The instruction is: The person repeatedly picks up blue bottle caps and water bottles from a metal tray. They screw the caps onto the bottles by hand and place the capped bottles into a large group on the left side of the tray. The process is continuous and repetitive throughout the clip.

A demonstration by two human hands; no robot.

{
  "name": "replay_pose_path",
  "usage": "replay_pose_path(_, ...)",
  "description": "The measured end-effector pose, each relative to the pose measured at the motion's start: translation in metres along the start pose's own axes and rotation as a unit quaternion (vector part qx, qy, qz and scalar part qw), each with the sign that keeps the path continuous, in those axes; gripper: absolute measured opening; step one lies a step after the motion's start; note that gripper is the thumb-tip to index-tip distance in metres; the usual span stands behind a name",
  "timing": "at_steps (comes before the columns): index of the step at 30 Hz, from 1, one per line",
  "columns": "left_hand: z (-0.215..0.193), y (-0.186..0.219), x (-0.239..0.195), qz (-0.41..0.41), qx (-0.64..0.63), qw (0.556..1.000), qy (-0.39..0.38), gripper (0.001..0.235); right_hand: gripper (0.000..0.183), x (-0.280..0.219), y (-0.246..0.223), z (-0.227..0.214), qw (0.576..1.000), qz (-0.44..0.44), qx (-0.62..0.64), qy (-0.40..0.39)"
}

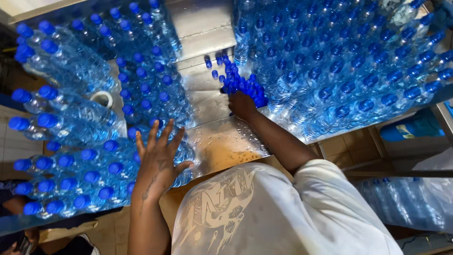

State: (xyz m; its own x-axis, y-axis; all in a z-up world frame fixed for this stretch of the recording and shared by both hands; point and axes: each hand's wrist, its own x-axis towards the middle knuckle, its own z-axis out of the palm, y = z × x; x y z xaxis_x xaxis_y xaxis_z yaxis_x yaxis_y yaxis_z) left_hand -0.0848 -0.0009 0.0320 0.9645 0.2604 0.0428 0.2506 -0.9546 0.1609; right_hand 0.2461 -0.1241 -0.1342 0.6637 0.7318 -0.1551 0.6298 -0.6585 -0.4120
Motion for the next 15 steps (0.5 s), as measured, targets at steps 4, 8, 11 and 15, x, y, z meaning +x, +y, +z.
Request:
replay_pose_path(4,0.006,0.002,0.015,-0.006,0.002,1.000,-0.004,0.101,0.013,-0.055,0.029,-0.065,0.979,0.002,0.023,0.204)
replay_pose_path(8,0.013,0.010,0.031,0.019,-0.024,0.999,-0.014,0.097,0.040,-0.087,0.050,-0.155,0.961,0.090,-0.010,0.261)
replay_pose_path(11,0.003,0.022,0.038,0.061,-0.041,0.996,-0.046,0.104,0.049,-0.067,0.057,-0.169,0.983,0.141,-0.054,0.102)
replay_pose_path(15,-0.004,0.025,0.036,0.099,-0.094,0.987,-0.085,0.101,0.042,-0.054,0.065,-0.164,0.983,0.127,-0.079,0.110)
